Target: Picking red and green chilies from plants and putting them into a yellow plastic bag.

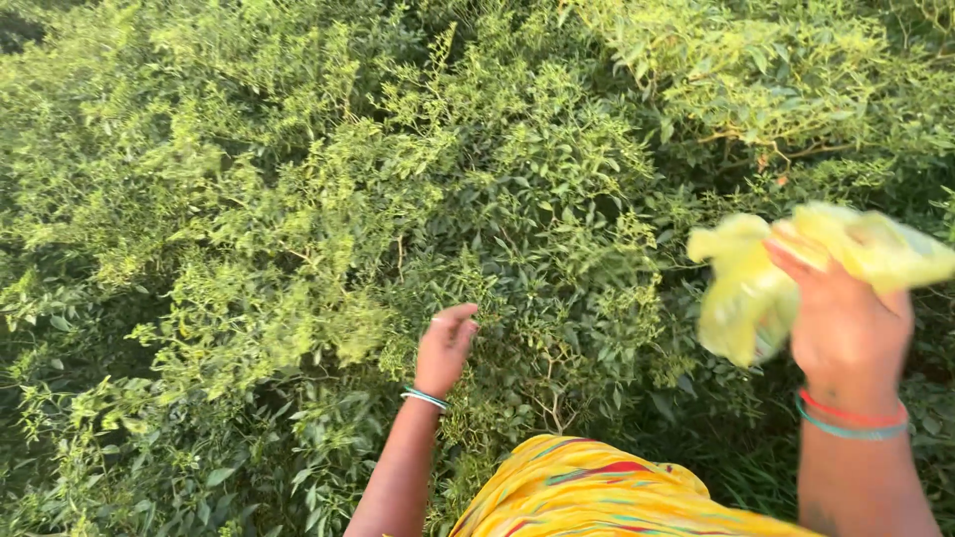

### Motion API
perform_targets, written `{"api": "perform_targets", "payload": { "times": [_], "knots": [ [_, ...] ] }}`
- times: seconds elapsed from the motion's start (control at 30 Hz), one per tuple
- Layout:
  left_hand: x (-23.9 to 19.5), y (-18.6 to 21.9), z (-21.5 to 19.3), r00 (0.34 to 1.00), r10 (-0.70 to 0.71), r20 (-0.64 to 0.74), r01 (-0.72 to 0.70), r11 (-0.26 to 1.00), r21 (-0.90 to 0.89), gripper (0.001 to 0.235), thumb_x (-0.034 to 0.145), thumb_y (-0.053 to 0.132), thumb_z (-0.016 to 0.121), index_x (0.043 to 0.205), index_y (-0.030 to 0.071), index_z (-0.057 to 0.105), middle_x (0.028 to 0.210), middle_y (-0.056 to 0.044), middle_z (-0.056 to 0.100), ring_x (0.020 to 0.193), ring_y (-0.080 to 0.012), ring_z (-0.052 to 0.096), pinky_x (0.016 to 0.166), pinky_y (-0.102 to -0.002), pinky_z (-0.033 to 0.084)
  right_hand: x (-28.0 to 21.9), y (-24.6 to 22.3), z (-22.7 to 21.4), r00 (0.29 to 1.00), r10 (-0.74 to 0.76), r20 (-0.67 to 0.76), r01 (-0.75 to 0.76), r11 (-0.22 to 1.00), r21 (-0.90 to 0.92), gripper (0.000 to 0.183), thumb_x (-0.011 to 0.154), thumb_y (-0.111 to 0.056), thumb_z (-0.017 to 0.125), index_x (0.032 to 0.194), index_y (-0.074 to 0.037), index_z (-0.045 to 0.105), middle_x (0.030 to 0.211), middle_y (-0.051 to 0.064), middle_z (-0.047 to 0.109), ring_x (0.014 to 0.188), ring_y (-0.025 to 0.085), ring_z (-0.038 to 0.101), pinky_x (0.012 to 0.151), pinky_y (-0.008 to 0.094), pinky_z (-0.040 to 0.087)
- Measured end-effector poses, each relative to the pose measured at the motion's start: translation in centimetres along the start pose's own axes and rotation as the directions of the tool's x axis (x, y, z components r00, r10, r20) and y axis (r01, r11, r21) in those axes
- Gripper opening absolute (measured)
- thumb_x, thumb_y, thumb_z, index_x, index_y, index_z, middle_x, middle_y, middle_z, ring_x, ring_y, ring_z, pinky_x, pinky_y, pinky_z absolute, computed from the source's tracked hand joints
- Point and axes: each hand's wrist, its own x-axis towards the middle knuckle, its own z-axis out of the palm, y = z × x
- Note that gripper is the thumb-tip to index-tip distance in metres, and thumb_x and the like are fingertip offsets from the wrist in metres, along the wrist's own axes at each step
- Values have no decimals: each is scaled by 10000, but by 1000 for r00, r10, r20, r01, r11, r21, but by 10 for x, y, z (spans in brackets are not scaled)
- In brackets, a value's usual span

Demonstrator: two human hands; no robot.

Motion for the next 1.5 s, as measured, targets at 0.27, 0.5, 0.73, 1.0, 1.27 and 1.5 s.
{"api": "perform_targets", "payload": {
  "times": [0.27, 0.5, 0.73, 1.0, 1.27, 1.5],
  "knots": [
    [38, -37, -32, 907, -422, 0, 348, 747, -566, 257, 998, 147, 645, 1222, 24, 665, 1102, -55, 715, 974, -138, 653, 875, -268, 546, 54, 93, 102, 975, 178, 134, -206, 947, 247, 356, 1045, -69, 553, 1401, -50, 556, 1384, 161, 631, 1298, 375, 623, 1150, 597, 501],
    [75, -27, -8, 823, -560, 96, 507, 647, -569, 839, 929, 599, 571, 1572, 140, 288, 1570, -180, 435, 1413, -314, 436, 1158, -471, 351, 40, 187, 107, 884, 371, 284, -453, 828, 329, 264, 1141, -269, 551, 1284, -67, 641, 1340, 108, 686, 1217, 296, 650, 1070, 549, 489],
    [111, -2, 29, 801, -453, 391, 591, 706, -391, 1012, 865, 585, 642, 1630, 186, 113, 1621, -220, 313, 1438, -337, 382, 1104, -537, 347, 50, 177, 138, 867, 425, 260, -479, 856, 196, 296, 1105, -283, 503, 1268, -70, 630, 1326, 97, 679, 1230, 270, 653, 1087, 546, 512],
    [194, 24, 86, 817, -176, 549, 506, 676, -536, 413, 1025, 360, 628, 1300, 53, 610, 1052, -31, 697, 930, -185, 580, 838, -361, 454, 142, 131, 198, 923, 205, 327, -299, 915, 271, 297, 1158, -287, 504, 1336, -79, 616, 1337, 102, 679, 1242, 272, 654, 1101, 522, 519],
    [217, 85, 50, 874, -238, 424, 479, 571, -667, 231, 964, 218, 647, 1171, 133, 593, 1092, 21, 697, 987, -118, 615, 932, -333, 417, 133, 124, 161, 969, 207, 135, -235, 939, 251, 301, 1101, -292, 517, 1334, -109, 572, 1304, 84, 676, 1204, 263, 648, 1056, 483, 515],
    [179, -37, 130, 793, -480, 376, 609, 594, -526, 112, 963, 128, 644, 1002, 32, 686, 904, -47, 727, 763, -131, 653, 708, -280, 541, 75, 215, -3, 607, 513, -607, -638, 770, 12, 300, 1021, -209, 590, 1302, -105, 576, 1187, 107, 681, 929, 259, 674, 872, 397, 568]
  ]
}}
